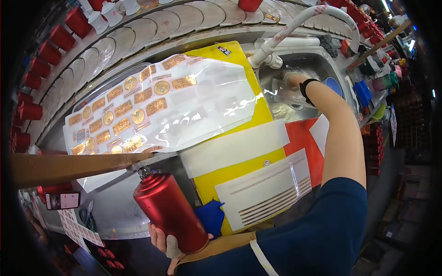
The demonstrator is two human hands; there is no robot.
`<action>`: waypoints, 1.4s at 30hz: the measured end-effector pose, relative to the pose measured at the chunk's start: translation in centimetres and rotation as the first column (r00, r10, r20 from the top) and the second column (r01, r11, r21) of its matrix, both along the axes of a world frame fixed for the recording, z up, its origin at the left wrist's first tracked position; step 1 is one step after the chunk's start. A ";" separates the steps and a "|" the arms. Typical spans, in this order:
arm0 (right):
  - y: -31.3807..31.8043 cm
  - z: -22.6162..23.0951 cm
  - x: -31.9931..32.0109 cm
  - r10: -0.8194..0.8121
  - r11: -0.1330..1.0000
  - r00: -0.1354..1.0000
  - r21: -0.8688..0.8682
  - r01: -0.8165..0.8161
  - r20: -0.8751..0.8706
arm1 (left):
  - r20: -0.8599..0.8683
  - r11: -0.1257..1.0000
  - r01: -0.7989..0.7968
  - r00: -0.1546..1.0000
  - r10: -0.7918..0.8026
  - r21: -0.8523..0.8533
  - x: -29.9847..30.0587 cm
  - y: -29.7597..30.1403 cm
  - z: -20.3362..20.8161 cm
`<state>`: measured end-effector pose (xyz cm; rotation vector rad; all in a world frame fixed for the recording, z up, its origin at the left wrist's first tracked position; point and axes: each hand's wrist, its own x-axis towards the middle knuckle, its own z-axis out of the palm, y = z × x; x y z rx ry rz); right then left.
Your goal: Applying gold-colored decorative labels and stickers to red metal canisters on a factory assembly line.
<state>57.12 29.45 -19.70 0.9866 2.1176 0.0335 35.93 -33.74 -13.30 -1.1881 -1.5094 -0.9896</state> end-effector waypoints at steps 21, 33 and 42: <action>-3.6 3.0 3.4 -0.100 0.986 0.948 -0.157 0.054 -0.302 | 0.443 0.849 0.225 0.897 0.012 -0.479 3.2 -2.7 5.6; -4.8 1.8 3.0 0.007 0.999 0.996 -0.049 -0.012 -0.093 | 0.475 0.833 0.248 0.880 0.021 -0.496 3.1 -2.9 5.8; -5.3 7.4 4.2 -0.014 0.991 0.827 -0.117 -0.063 -0.562 | 0.490 0.840 0.267 0.872 -0.001 -0.473 3.3 -2.4 6.4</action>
